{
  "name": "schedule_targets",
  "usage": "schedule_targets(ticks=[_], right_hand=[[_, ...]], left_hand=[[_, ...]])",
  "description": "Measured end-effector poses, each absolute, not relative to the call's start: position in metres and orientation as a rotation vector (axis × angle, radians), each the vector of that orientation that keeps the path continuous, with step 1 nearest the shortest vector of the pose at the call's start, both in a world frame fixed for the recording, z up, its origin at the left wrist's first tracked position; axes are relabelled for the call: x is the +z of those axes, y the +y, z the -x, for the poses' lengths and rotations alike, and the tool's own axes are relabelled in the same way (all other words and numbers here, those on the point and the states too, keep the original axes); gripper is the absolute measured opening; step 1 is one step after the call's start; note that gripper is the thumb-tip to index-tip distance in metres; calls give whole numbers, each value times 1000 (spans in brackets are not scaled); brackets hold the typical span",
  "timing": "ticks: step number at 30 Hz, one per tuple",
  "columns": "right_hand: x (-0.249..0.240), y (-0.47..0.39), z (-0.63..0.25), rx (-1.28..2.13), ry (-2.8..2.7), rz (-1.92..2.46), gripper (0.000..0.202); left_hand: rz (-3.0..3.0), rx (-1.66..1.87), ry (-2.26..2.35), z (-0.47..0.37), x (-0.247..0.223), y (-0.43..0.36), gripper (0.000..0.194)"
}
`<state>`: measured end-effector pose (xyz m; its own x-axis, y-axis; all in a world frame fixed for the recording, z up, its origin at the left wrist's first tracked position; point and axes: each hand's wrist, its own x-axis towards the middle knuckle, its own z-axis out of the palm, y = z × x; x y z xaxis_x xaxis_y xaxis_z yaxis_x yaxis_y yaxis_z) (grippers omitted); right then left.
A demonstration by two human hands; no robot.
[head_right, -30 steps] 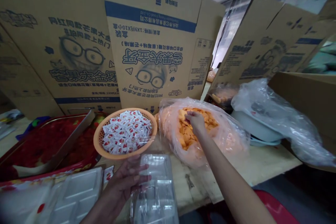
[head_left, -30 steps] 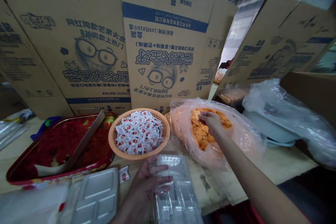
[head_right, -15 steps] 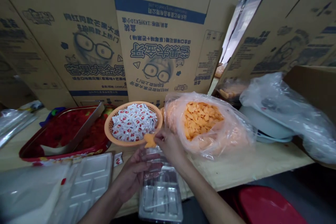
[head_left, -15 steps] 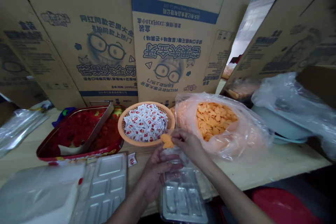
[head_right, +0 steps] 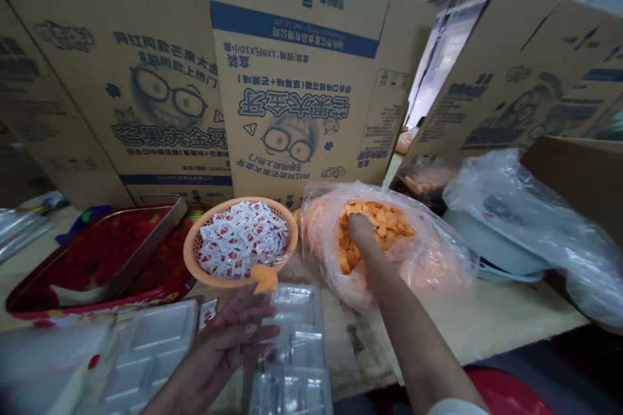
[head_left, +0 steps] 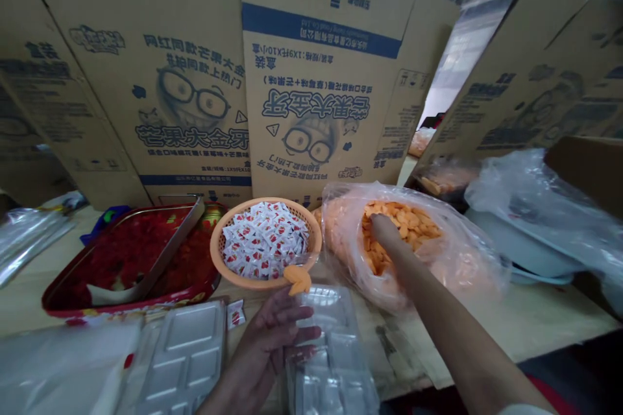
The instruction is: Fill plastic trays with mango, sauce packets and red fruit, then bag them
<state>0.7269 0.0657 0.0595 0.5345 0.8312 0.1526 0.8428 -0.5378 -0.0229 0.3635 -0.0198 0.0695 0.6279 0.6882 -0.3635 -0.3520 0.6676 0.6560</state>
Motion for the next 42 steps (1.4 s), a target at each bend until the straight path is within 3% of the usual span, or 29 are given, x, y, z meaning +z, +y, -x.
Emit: schedule_targets(ticks=[5,13,20,26,33,39,42], right_hand=[[51,78,-722,-213,-1487,2757,16],[83,46,-696,-481,-1421,2655,38],[71,50,-703,-329,-1429,2750,26],[52,76,-710,-217,-1395,2705,29],[74,63,-706,-126,-1066,2533,22],[109,14,-649,224,-941,2044,19],[116,-8,-586,676,-883,1618,22]], left_hand=[[-564,652,632,-354,71,-18,67],[-542,706,607,-329,64,-15,68],[-531,688,709,-318,69,-24,75],[-498,734,746,-314,71,-23,76],[-515,761,739,-310,71,-16,71],[-540,753,697,-303,65,-15,70],[-552,759,645,-298,62,-19,67]])
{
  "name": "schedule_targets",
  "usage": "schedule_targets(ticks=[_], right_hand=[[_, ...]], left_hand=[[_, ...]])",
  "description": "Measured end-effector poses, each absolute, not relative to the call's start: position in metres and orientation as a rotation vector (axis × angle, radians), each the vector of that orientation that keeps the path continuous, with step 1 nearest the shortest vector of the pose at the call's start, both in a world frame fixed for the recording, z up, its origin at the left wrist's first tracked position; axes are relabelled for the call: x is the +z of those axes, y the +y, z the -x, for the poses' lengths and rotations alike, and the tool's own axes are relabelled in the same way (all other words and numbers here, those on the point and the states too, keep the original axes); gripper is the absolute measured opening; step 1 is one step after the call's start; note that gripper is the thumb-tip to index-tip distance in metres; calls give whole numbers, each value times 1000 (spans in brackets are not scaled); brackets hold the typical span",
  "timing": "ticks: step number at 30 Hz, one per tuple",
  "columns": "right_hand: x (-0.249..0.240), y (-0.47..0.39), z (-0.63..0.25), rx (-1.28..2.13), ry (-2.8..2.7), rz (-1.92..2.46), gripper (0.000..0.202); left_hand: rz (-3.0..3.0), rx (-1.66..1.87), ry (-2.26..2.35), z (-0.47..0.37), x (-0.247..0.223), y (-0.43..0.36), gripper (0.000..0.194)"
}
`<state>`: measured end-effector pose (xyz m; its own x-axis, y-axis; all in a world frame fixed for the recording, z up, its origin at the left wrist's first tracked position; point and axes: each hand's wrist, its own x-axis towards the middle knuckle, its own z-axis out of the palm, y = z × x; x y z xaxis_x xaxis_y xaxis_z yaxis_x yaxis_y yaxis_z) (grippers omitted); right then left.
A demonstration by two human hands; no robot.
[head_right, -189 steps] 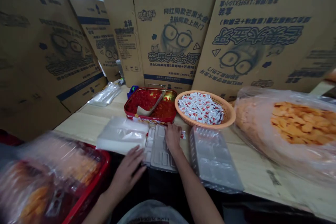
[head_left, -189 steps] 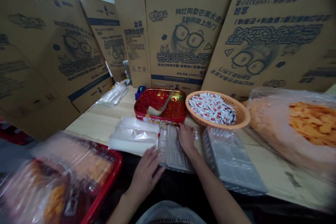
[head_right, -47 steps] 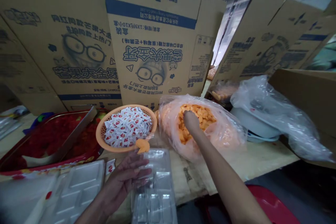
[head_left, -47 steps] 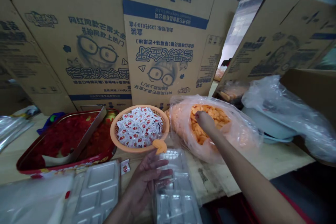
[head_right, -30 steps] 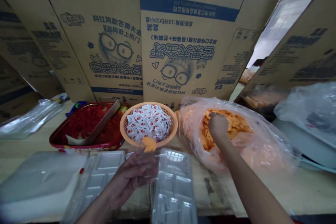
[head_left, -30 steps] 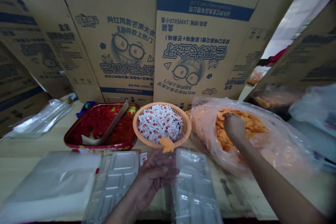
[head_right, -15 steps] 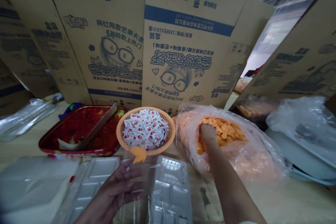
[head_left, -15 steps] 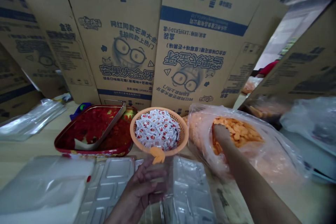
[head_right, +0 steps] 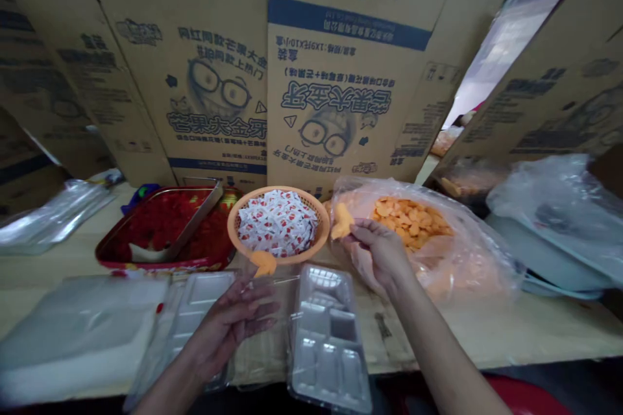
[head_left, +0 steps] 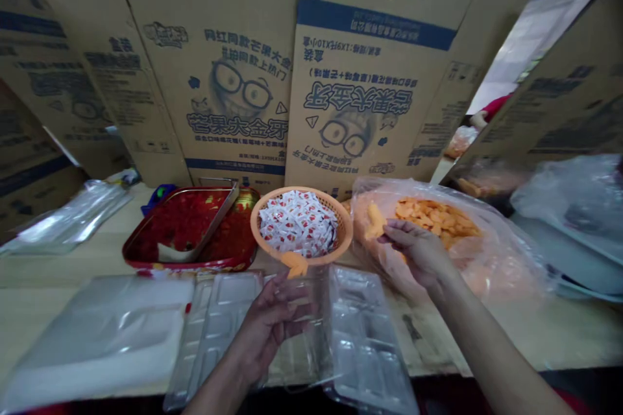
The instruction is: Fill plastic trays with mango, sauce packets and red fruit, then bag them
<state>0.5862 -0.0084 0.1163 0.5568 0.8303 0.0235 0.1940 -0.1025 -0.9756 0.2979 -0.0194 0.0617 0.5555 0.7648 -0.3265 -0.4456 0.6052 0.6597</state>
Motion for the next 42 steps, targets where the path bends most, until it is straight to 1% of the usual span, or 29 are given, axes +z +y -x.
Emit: schedule_targets(ticks=[2,3,5,9,12,15,17,19,21,27,31,34,36,39,42], right_hand=[[116,-16,-541,997,-815,1373,31],[113,-18,-520,1083,-816,1316,33],[106,-15,-486,1113,-880,1320,35],[88,0,-448,957,-1174,1440,25],[80,5,-436,702,-1466,1527,18],[81,3,-425,424,-1692,1478,22],[86,2,-417,330,-1857,1360,28],[94,2,-409,298,-2060,1254,32],[102,3,-399,282,-2257,1216,32],[109,2,-368,208,-2573,1331,16],[99,2,-353,350,-2679,1214,15],[88,7,-353,489,-2587,1107,20],[78,13,-360,500,-2415,1158,23],[58,24,-375,487,-2252,1523,28],[37,33,-383,575,-2228,1822,30]], left_hand=[[-550,770,635,-292,62,-23,65],[-546,777,636,-289,62,-25,65],[-538,801,641,-280,65,-28,65],[-520,839,654,-260,67,-33,65],[-500,857,657,-246,66,-35,65],[-496,877,652,-232,65,-36,65],[-499,886,655,-221,65,-36,64],[-500,887,659,-209,66,-38,62],[-504,884,660,-197,66,-40,62],[-539,851,663,-171,55,-47,61],[-510,832,669,-160,41,-52,61],[-479,833,698,-146,33,-57,63],[-465,852,724,-134,30,-60,64],[-437,901,774,-114,28,-61,65],[-417,943,797,-98,27,-60,66]])
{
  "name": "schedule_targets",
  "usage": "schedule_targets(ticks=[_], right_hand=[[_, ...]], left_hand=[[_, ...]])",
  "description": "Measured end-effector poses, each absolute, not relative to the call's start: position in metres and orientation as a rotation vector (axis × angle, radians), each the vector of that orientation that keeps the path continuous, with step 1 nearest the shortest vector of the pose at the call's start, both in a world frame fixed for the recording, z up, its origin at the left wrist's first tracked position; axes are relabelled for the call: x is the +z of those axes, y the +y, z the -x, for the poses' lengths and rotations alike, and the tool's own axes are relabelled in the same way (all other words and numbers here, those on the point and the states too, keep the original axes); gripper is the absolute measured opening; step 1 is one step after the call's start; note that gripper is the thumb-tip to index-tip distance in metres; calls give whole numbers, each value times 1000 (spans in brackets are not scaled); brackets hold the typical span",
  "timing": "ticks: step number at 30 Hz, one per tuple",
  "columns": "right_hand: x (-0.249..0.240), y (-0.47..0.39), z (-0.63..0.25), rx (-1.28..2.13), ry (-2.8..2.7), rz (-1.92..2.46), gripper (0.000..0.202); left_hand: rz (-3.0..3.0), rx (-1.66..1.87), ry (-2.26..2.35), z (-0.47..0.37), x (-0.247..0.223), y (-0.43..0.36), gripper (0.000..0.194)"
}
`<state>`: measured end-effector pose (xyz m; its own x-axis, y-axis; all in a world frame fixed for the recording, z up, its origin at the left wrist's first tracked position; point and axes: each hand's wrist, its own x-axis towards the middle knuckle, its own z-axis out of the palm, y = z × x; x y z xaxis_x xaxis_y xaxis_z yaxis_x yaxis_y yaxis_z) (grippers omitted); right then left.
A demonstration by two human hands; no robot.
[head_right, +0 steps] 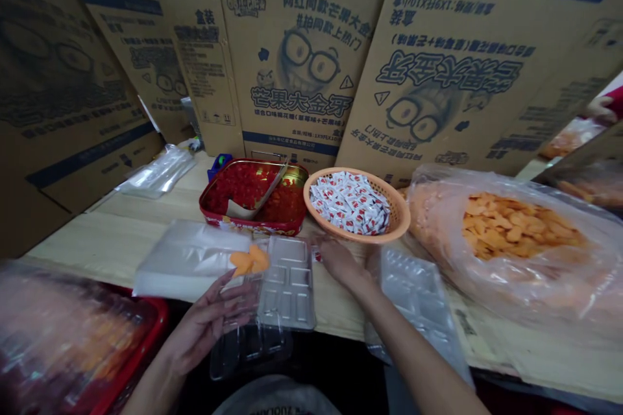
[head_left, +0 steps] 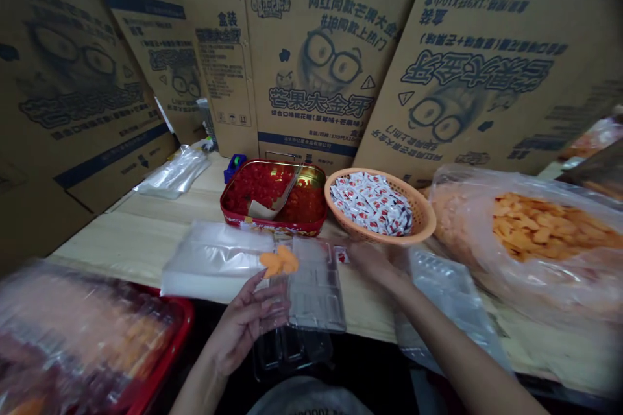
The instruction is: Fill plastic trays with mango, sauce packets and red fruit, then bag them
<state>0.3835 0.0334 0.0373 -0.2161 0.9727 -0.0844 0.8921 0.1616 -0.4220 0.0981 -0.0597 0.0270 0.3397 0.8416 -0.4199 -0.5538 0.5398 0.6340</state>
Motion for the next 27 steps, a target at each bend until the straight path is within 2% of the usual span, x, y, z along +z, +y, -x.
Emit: schedule_targets(ticks=[9,12,14,16,18,20,27], right_hand=[[3,46,-388,671,-2228,1941,15],[10,38,-395,599,-2174,2058,11],[25,30,-390,526,-2057,2080,17],[47,19,-372,585,-1911,1934,25],[67,9,-345,836,-1807,1651,29],[79,1,-315,1040,-1724,1478,23],[61,-2,-262,797,-1579,1498,4]], left_hand=[[-450,967,648,-88,22,-53,69],[-439,984,627,-90,18,-48,72],[-428,985,613,-93,16,-45,73],[-422,985,591,-99,15,-42,74],[-420,985,566,-106,15,-39,75],[-417,993,553,-115,16,-37,75],[-397,1035,541,-140,25,-32,74]])
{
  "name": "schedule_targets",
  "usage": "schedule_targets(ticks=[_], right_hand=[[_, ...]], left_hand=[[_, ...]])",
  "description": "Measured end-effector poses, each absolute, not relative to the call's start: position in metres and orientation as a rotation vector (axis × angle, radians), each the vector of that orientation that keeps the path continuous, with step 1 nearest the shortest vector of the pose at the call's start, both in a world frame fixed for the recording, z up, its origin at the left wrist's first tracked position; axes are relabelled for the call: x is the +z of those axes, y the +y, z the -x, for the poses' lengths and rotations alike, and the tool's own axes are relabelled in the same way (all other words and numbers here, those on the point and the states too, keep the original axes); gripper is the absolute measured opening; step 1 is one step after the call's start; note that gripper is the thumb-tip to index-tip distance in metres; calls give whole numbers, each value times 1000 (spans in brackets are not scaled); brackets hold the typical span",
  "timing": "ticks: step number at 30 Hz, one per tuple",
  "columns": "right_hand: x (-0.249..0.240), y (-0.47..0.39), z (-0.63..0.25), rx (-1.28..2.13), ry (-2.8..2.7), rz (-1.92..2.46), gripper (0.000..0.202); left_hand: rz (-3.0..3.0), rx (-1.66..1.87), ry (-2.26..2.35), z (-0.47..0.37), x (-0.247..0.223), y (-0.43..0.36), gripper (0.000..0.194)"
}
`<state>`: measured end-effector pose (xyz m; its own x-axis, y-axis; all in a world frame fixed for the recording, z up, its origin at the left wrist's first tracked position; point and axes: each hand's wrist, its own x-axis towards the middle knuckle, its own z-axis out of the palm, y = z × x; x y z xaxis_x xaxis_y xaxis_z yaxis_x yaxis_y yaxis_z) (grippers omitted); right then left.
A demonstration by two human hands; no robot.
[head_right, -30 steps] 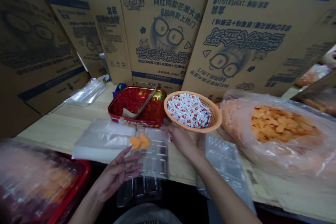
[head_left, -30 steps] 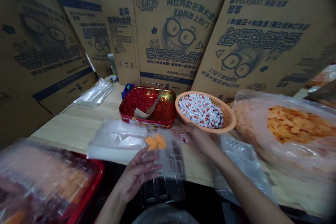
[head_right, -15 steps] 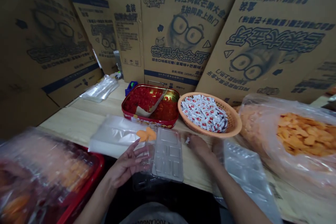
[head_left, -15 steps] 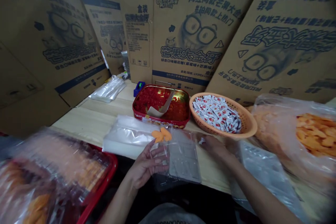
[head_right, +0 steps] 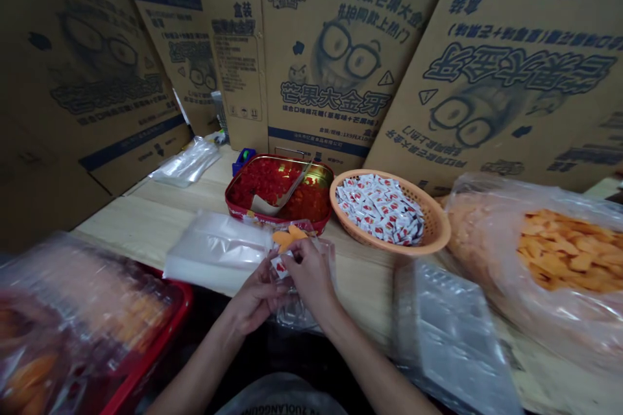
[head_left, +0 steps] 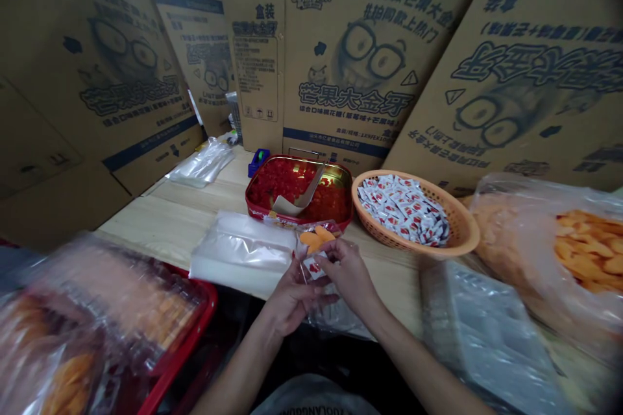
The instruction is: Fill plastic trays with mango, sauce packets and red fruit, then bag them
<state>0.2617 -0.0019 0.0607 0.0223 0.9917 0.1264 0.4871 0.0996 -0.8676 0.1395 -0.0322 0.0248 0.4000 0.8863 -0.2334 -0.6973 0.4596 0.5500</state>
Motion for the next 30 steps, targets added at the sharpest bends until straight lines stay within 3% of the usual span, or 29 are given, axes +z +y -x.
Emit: schedule_targets(ticks=[9,11,13,16,22,26,30], right_hand=[[67,18,-317,304,-1848,1448,18],[73,44,-352,156,-1898,1644,19],[76,73,-387,31,-1993,2113,23],[72,107,-421,106,-2033,2348,22],[65,116,-429,137,-2099,2408,20],[84,99,-413,-18,-2012,2223,20],[97,66,-362,570,-2062,1551,12]], left_hand=[[-401,1005,586,-138,26,-29,79],[-398,997,599,-135,29,-29,82],[-404,997,608,-133,31,-28,83],[-410,1011,610,-130,33,-28,83],[-407,1047,611,-124,32,-28,76],[-401,1053,612,-118,32,-29,77],[-398,1051,608,-112,35,-32,77]])
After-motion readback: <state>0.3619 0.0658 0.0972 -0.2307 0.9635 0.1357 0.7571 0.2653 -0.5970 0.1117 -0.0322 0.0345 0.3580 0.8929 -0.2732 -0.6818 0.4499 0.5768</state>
